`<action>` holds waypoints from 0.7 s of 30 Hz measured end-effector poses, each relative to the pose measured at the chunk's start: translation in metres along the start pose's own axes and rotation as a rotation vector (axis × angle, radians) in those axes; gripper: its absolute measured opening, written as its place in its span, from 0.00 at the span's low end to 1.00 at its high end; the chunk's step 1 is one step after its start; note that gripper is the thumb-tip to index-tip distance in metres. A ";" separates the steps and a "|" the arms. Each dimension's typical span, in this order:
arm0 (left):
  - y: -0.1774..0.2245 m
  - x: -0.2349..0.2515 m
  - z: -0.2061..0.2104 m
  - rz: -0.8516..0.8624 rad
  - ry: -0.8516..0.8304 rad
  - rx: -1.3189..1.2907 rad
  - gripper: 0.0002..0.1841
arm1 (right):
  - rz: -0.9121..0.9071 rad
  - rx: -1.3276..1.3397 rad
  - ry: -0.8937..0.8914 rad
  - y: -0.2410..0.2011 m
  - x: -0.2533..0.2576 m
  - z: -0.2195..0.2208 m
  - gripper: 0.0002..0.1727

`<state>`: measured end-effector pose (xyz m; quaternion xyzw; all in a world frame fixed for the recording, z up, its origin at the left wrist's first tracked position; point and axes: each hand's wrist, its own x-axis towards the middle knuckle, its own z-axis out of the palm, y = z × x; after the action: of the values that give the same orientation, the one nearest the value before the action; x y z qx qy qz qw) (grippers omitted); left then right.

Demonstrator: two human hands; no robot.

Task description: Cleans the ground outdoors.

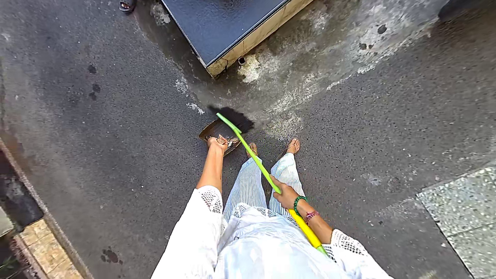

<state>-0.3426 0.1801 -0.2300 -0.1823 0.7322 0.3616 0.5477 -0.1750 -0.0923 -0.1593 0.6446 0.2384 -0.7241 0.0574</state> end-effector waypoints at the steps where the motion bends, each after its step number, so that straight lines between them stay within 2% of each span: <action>1: 0.008 -0.001 -0.015 -0.005 -0.035 0.007 0.13 | -0.017 -0.006 -0.015 0.002 -0.011 0.002 0.46; 3: 0.029 0.000 -0.048 -0.050 -0.058 -0.005 0.10 | -0.041 -0.061 0.004 0.004 -0.050 -0.004 0.46; 6: 0.056 0.002 -0.103 -0.164 -0.065 -0.122 0.12 | -0.046 -0.126 0.092 0.006 -0.107 -0.023 0.45; 9: 0.070 -0.008 -0.135 -0.197 -0.052 -0.183 0.13 | -0.060 -0.166 0.211 -0.003 -0.122 -0.047 0.46; 12: 0.075 -0.011 -0.145 -0.176 -0.017 -0.210 0.14 | -0.036 -0.234 0.278 -0.025 -0.092 -0.060 0.45; 14: 0.075 -0.006 -0.144 -0.143 0.010 -0.201 0.14 | -0.011 -0.243 0.256 -0.039 -0.056 -0.057 0.46; 18: 0.063 0.011 -0.125 -0.062 0.063 -0.133 0.13 | -0.004 -0.154 0.091 -0.052 0.019 -0.017 0.46; 21: 0.055 0.015 -0.106 -0.034 0.068 -0.084 0.12 | -0.034 -0.104 -0.037 -0.051 0.026 0.013 0.46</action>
<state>-0.4552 0.1416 -0.2114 -0.2299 0.7313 0.3762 0.5204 -0.2111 -0.0473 -0.1701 0.6230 0.2855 -0.7234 0.0832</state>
